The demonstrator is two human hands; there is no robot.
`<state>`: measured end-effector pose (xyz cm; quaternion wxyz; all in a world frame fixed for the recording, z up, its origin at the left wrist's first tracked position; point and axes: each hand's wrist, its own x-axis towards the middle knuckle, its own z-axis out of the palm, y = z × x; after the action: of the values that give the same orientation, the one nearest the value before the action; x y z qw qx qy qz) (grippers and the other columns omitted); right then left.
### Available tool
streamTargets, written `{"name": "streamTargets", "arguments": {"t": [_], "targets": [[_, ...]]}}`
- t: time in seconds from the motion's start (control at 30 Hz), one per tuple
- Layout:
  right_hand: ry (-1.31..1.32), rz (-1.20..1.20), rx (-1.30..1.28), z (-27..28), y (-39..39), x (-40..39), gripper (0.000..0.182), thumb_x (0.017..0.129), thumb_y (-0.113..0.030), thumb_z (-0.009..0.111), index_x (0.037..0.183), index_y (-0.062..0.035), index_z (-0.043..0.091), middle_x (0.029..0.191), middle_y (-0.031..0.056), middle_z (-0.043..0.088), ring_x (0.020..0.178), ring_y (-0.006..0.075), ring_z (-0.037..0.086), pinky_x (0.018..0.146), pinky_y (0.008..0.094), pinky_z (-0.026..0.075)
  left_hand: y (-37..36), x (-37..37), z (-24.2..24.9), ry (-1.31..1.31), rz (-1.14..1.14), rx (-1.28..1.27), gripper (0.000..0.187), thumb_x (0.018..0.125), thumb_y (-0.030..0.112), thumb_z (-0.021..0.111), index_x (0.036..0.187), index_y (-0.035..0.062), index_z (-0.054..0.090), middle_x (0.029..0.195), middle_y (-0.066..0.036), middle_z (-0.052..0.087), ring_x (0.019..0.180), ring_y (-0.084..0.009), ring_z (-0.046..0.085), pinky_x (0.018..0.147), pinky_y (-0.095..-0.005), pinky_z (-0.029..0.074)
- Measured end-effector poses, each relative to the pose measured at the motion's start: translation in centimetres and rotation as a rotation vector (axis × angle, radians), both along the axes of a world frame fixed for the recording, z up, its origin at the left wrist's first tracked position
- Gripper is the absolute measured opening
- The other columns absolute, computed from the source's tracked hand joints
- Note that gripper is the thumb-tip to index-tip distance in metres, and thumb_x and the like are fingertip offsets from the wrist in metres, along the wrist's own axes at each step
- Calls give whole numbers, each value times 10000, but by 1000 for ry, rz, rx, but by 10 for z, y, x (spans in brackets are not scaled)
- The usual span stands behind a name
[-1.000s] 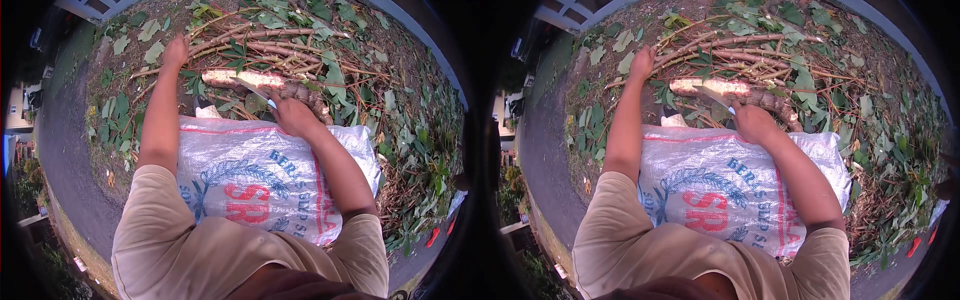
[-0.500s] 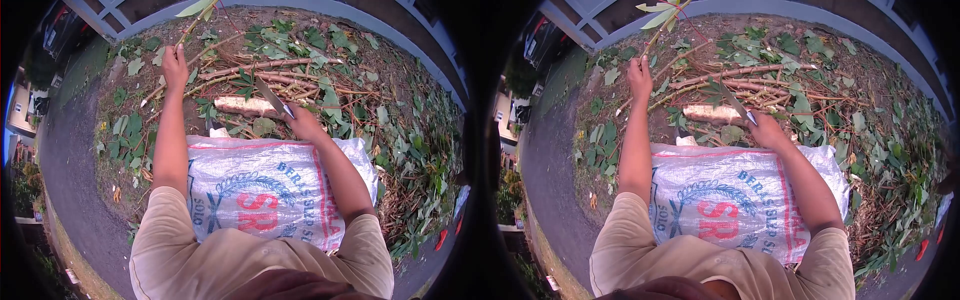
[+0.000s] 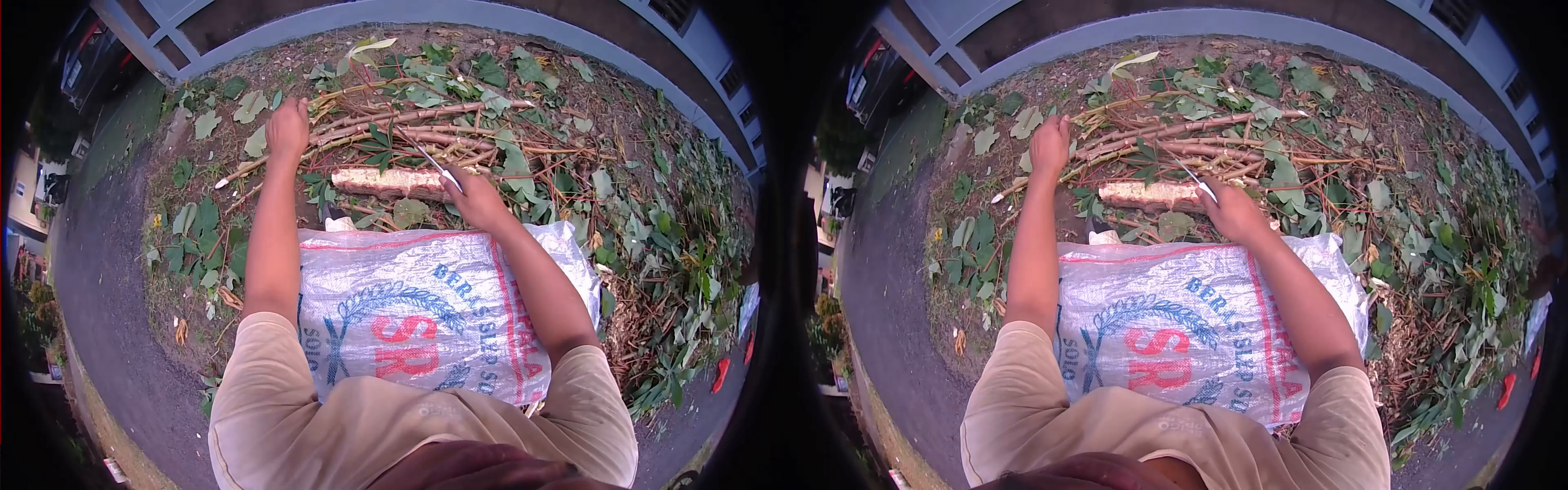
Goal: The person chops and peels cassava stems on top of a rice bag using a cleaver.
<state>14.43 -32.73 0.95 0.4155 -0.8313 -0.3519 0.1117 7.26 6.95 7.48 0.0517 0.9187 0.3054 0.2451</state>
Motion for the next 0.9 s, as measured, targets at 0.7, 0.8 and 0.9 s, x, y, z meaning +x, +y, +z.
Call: {"name": "streamTargets", "arguments": {"t": [0.7,0.8,0.9], "targets": [[-133,-111,59,32,11,-16,402,1083,-359,566,1411,-126,576,954,229,746,840,446,727,736,539,546,38,1,-16,-860,-219,-561,479,1128,408,500,875,5,554,662,-41,436,618,-124,427,586,-359,358],[-269,-56,101,35,7,-15,431,1077,-372,572,1448,-154,555,1094,224,743,829,428,736,709,525,579,15,-5,5,-598,-275,-319,503,1114,417,537,861,-17,561,628,-92,453,588,-185,447,579,-387,366],[-406,-46,86,38,4,-20,441,1075,-368,572,1465,-164,538,1144,211,731,817,429,731,710,532,584,-5,-14,24,-471,-247,-58,491,1098,392,566,843,-25,606,664,-161,561,592,-310,506,590,-433,389]]}}
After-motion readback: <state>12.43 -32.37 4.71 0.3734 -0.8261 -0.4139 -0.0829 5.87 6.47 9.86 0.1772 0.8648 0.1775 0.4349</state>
